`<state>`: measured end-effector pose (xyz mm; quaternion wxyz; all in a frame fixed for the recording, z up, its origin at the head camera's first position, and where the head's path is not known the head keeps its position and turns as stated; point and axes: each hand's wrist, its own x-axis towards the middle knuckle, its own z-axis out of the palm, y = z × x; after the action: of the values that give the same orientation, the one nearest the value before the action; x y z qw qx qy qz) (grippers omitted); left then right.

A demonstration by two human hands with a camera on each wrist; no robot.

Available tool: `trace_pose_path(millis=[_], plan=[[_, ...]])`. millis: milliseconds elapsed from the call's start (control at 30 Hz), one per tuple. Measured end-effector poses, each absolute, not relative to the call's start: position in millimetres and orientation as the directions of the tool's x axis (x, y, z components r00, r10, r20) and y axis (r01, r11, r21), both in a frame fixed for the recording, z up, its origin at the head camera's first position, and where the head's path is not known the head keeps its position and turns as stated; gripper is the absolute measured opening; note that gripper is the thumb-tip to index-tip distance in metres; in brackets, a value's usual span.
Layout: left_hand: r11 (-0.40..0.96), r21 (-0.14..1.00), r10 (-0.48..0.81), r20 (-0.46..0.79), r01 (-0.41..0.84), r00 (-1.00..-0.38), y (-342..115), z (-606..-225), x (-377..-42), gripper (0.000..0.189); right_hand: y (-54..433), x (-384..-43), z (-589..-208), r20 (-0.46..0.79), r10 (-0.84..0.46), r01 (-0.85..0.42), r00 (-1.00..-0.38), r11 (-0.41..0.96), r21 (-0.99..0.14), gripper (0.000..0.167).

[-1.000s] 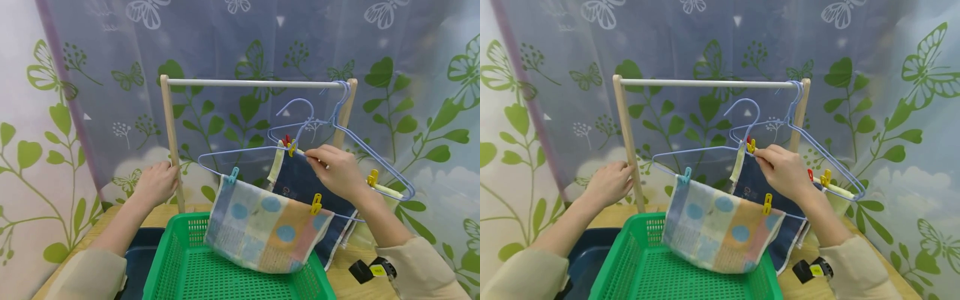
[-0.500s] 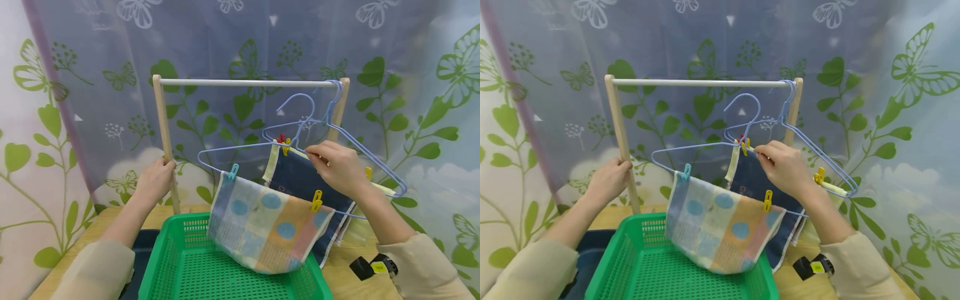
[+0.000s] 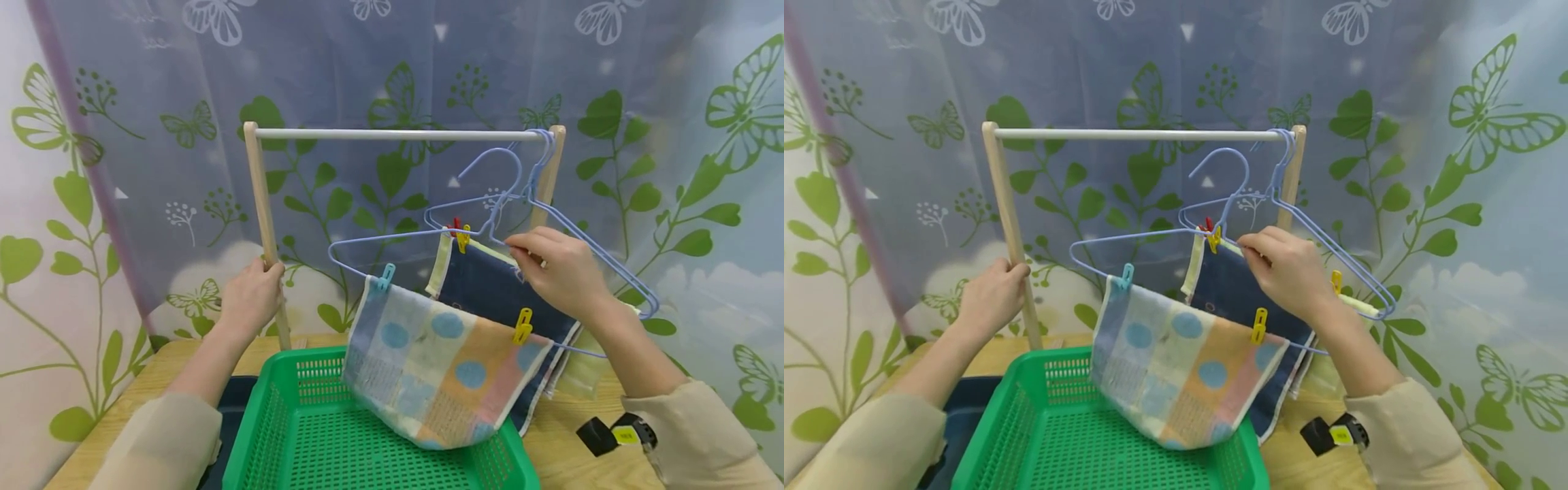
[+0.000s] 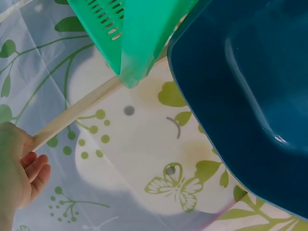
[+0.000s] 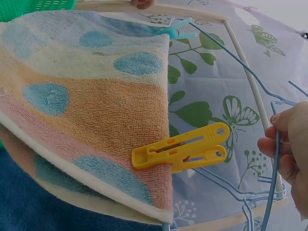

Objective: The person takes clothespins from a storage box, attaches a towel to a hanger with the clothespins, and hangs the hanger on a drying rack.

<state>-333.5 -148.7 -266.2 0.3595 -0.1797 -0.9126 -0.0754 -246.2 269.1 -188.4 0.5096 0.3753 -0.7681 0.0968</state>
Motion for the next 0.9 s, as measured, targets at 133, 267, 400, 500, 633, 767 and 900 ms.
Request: trace_pose_path(millis=[133, 267, 400, 500, 633, 767, 900], plan=[[0.926, 0.018, 0.267, 0.673, 0.376, -0.690, -148, -267, -333, 0.014, 276, -245, -185, 0.860, -0.469, -0.657, -0.203, 0.716, 0.235, 0.020], [0.927, 0.013, 0.268, 0.675, 0.374, -0.687, -147, -267, -333, 0.016, 289, -245, -183, 0.871, -0.449, -0.650, -0.198, 0.725, 0.227, 0.017], [0.930, 0.002, 0.270, 0.676, 0.369, -0.685, -146, -266, -333, 0.016, 303, -239, -181, 0.884, -0.432, -0.628, -0.180, 0.742, 0.235, 0.014], [0.933, -0.012, 0.271, 0.678, 0.358, -0.683, -146, -265, -333, 0.017, 312, -231, -178, 0.888, -0.418, -0.586, -0.192, 0.775, 0.238, 0.014], [0.939, -0.024, 0.267, 0.678, 0.342, -0.685, -145, -264, -332, 0.018, 327, -221, -177, 0.890, -0.404, -0.532, -0.213, 0.812, 0.241, 0.016], [0.941, -0.031, 0.266, 0.678, 0.336, -0.685, -145, -265, -330, 0.016, 343, -213, -174, 0.890, -0.397, -0.483, -0.223, 0.838, 0.253, 0.014], [0.940, -0.036, 0.269, 0.687, 0.338, -0.675, -144, -265, -329, 0.014, 357, -205, -170, 0.886, -0.403, -0.437, -0.228, 0.856, 0.277, 0.019]])
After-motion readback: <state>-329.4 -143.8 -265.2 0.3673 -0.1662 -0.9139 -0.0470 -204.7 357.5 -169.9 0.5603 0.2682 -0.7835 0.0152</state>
